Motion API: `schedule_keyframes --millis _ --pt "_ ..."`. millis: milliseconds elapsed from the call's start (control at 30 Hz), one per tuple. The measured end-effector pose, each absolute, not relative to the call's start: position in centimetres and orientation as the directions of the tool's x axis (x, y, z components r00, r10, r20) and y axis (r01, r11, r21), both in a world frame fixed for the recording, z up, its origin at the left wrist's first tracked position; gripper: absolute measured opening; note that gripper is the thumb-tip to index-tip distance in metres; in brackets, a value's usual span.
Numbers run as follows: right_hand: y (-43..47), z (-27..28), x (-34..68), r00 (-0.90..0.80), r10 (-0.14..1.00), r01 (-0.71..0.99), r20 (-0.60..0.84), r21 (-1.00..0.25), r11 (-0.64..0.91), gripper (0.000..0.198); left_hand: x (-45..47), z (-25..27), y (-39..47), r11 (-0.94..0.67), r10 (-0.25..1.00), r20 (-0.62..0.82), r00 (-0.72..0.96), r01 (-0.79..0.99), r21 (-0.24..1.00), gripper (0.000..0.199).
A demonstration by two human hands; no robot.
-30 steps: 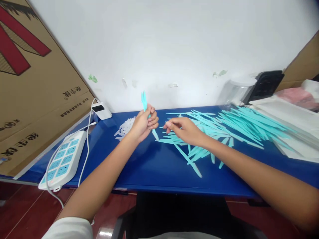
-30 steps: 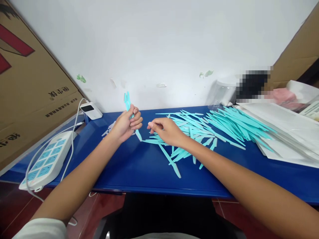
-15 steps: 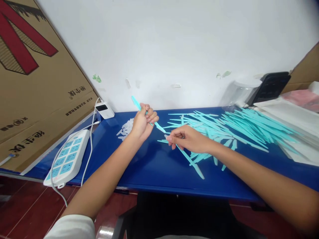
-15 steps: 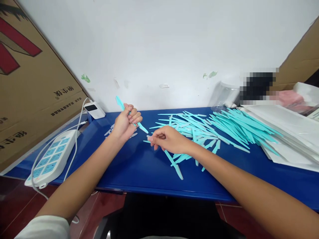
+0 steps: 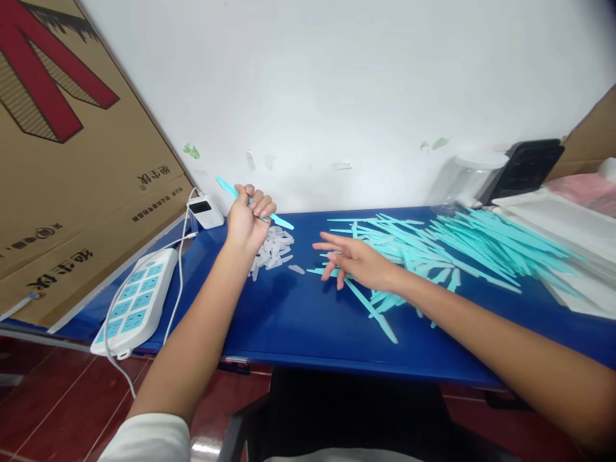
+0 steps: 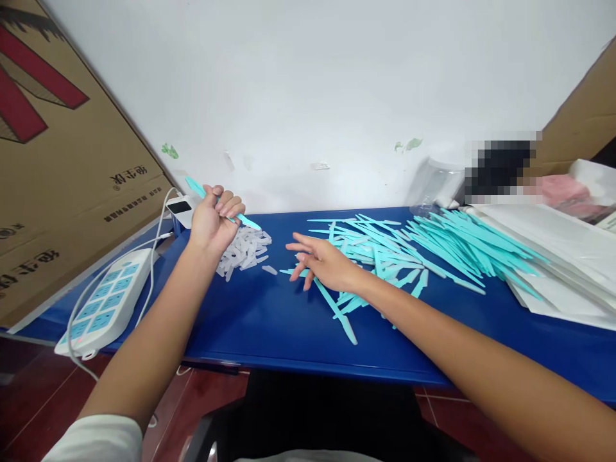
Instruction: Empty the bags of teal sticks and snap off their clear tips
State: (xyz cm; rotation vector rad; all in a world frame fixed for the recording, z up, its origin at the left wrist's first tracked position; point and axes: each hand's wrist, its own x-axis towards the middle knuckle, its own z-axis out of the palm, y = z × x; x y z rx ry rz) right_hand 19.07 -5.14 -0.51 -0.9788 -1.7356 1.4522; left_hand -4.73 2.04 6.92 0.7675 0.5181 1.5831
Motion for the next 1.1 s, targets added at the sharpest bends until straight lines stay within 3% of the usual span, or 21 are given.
schedule_keyframes --millis 200,400,600,733,867,933,1000,1100 --pt "-5.0 -0.9 19.5 -0.334 0.925 0.317 0.18 -0.903 0.29 0.048 -1.8 4.8 1.0 -0.053 0.988 0.136 0.074 -0.662 0.748 0.045" --pt "-5.5 -0.1 18.9 -0.329 0.919 0.223 0.215 -0.929 0.297 0.049 1.2 2.4 -1.1 0.068 0.964 0.093 0.25 -0.567 0.821 0.037" --pt "-5.5 -0.2 18.8 -0.32 0.926 0.247 0.201 -0.926 0.286 0.044 1.9 1.6 -2.0 0.12 0.902 0.096 0.421 -0.457 0.882 0.039" --pt "-5.1 0.0 19.5 -0.332 0.926 0.276 0.178 -0.921 0.276 0.039 1.5 1.8 -1.4 0.06 0.951 0.086 0.296 -0.454 0.889 0.038" --pt "-4.7 0.6 20.2 -0.253 0.946 0.301 0.202 -0.913 0.275 0.029 0.6 1.5 0.0 -0.085 0.996 0.085 -0.017 -0.36 0.929 0.038" --pt "-4.6 0.9 20.5 -0.221 0.956 0.27 0.191 -0.93 0.248 0.033 0.1 1.2 0.7 -0.174 0.982 0.146 -0.123 -0.257 0.951 0.04" --pt "-4.7 1.3 20.8 -0.243 0.959 0.203 0.146 -0.959 0.197 0.038 -0.3 1.0 1.1 -0.239 0.967 0.222 -0.122 -0.144 0.96 0.04" --pt "-4.6 1.8 21.1 -0.324 0.945 0.109 0.033 -0.991 0.072 0.025 -0.4 0.9 0.8 -0.362 0.932 0.362 -0.026 0.024 0.932 0.038"
